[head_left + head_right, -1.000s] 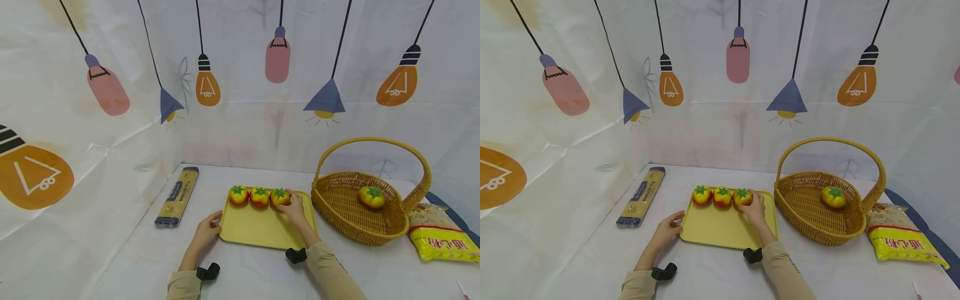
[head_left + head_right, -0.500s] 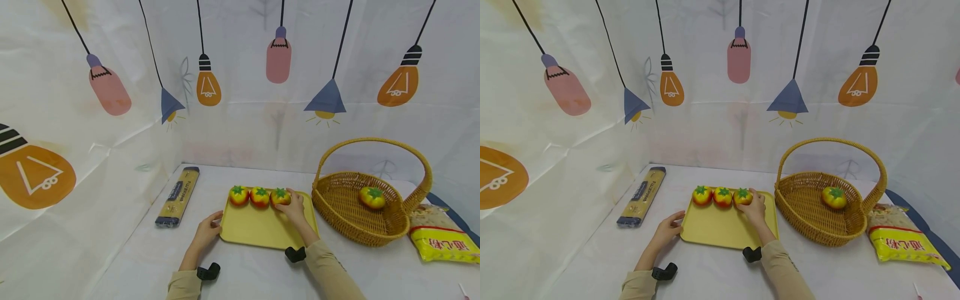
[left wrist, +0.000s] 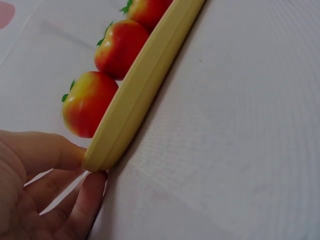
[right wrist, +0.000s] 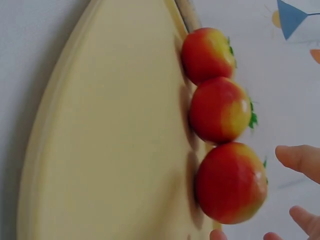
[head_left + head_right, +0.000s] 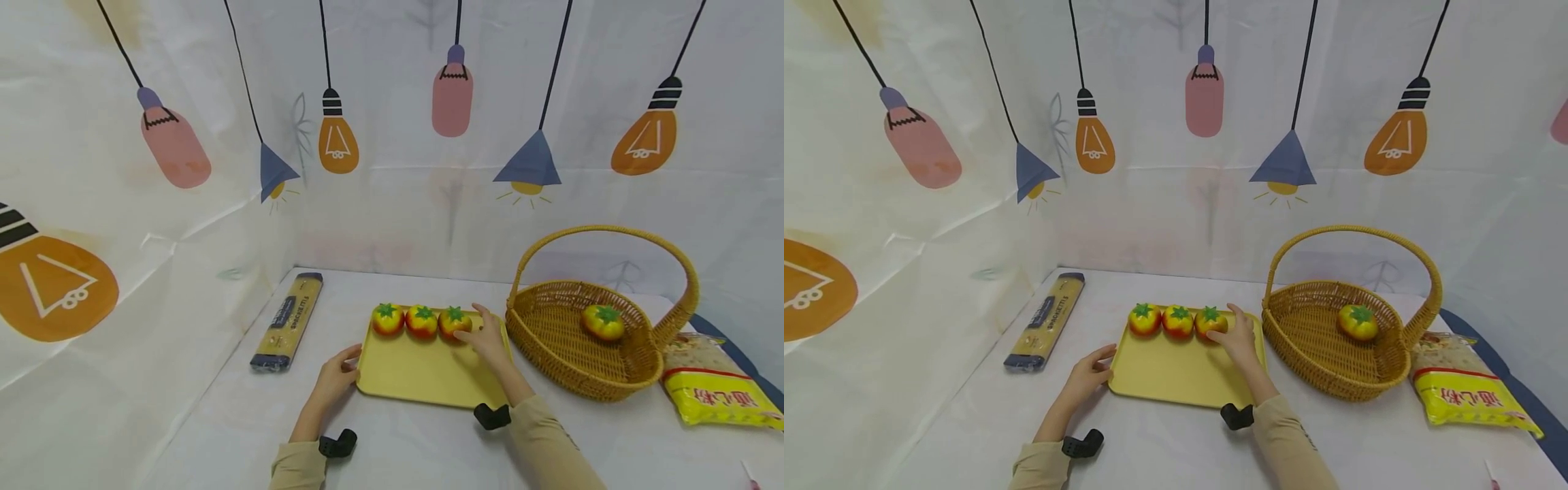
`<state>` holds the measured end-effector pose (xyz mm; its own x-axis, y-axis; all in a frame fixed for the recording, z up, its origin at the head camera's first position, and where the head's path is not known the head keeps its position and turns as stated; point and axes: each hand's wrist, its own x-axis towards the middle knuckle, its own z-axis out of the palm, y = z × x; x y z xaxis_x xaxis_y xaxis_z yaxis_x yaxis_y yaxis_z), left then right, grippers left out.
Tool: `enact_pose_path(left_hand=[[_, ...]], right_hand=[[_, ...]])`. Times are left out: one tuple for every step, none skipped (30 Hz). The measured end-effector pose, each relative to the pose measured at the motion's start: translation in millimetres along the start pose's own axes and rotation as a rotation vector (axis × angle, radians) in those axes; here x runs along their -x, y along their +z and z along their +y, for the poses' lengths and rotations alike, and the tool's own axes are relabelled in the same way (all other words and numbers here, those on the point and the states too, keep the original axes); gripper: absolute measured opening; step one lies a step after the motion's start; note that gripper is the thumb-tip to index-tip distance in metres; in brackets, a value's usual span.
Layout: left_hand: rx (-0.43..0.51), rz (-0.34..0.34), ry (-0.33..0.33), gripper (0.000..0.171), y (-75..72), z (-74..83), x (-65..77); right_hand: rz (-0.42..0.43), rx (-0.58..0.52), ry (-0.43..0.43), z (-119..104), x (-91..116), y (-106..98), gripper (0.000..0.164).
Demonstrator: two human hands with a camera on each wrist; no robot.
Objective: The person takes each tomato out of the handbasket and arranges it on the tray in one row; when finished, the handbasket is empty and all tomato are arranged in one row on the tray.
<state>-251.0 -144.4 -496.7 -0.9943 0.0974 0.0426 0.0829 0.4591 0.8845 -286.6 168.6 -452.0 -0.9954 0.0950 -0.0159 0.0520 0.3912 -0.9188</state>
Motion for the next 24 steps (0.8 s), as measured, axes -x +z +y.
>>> enact_pose_path(left_hand=[[0.001, 0.001, 0.002, 0.052, -0.3, 0.0, -0.1], [0.000, 0.002, 0.005, 0.052, -0.5, -0.1, -0.2], [0.002, 0.003, 0.005, 0.052, -0.7, -0.3, -0.5], [0.004, 0.003, 0.004, 0.052, -0.8, -0.4, -0.7], [0.005, 0.005, 0.004, 0.052, -0.8, -0.4, -0.9], [0.006, 0.005, 0.001, 0.052, -0.9, -0.2, -0.9], [0.007, 0.006, -0.001, 0.052, -0.7, -0.2, -1.0], [0.008, 0.006, -0.001, 0.052, -0.5, -0.1, -1.0], [0.008, 0.006, -0.005, 0.052, -0.2, -0.1, -0.9], [0.006, 0.007, -0.004, 0.052, -0.1, 0.0, -0.8], [0.007, 0.008, -0.006, 0.052, 0.0, -0.2, -0.7], [0.005, 0.006, -0.005, 0.052, 0.1, -0.3, -0.5], [0.007, 0.006, -0.007, 0.052, 0.0, -0.3, -0.5], [0.008, 0.004, -0.006, 0.052, 0.0, -0.2, -0.4], [0.009, 0.002, -0.008, 0.052, -0.2, 0.1, -0.3], [0.011, 0.001, -0.007, 0.052, -0.4, 0.1, -0.2], [0.012, -0.001, -0.007, 0.052, -0.6, 0.1, -0.3], [0.012, -0.001, -0.005, 0.052, -0.8, 0.4, -0.3], [0.013, -0.001, -0.006, 0.052, -1.0, 0.6, -0.4], [0.013, -0.002, -0.005, 0.052, -1.0, 0.6, -0.6], [0.013, -0.002, -0.007, 0.052, -1.0, 0.7, -0.6], [0.013, -0.003, -0.009, 0.052, -1.0, 0.8, -0.7], [0.014, -0.004, -0.012, 0.052, -1.0, 0.9, -0.7], [0.015, -0.004, -0.016, 0.052, -1.0, 1.1, -0.6]], right_hand=[[0.002, -0.012, -0.007, -1.7, 0.7, -2.7, 0.078], [0.005, -0.020, -0.020, -4.0, 1.6, -5.3, 0.077], [0.006, -0.027, -0.030, -6.6, 2.9, -7.7, 0.076], [0.008, -0.029, -0.040, -9.0, 4.0, -10.2, 0.076], [0.007, -0.033, -0.043, -11.5, 5.5, -12.7, 0.076], [0.006, -0.037, -0.049, -13.7, 7.1, -15.0, 0.076], [0.005, -0.043, -0.057, -15.7, 8.5, -17.2, 0.076], [0.003, -0.047, -0.061, -17.7, 9.9, -19.2, 0.076], [0.005, -0.051, -0.060, -18.9, 11.0, -21.2, 0.077], [0.008, -0.059, -0.065, -20.1, 11.7, -22.9, 0.077], [0.010, -0.065, -0.067, -21.4, 12.7, -24.5, 0.077], [0.013, -0.069, -0.072, -22.9, 13.5, -26.1, 0.076], [0.018, -0.073, -0.075, -24.3, 14.1, -27.7, 0.076], [0.023, -0.074, -0.076, -25.7, 14.7, -29.5, 0.076], [0.029, -0.075, -0.079, -26.8, 15.2, -31.5, 0.076], [0.030, -0.076, -0.081, -28.0, 15.9, -33.6, 0.076], [0.032, -0.076, -0.081, -28.9, 16.4, -35.9, 0.077], [0.033, -0.084, -0.080, -29.7, 16.9, -38.2, 0.077], [0.034, -0.093, -0.079, -30.5, 17.6, -40.7, 0.077], [0.038, -0.097, -0.079, -31.2, 18.2, -43.3, 0.077], [0.040, -0.107, -0.079, -32.0, 19.0, -45.9, 0.077], [0.043, -0.120, -0.078, -32.7, 19.7, -48.4, 0.078], [0.048, -0.131, -0.079, -33.3, 20.6, -50.9, 0.077], [0.054, -0.143, -0.081, -34.1, 21.5, -53.4, 0.078]])
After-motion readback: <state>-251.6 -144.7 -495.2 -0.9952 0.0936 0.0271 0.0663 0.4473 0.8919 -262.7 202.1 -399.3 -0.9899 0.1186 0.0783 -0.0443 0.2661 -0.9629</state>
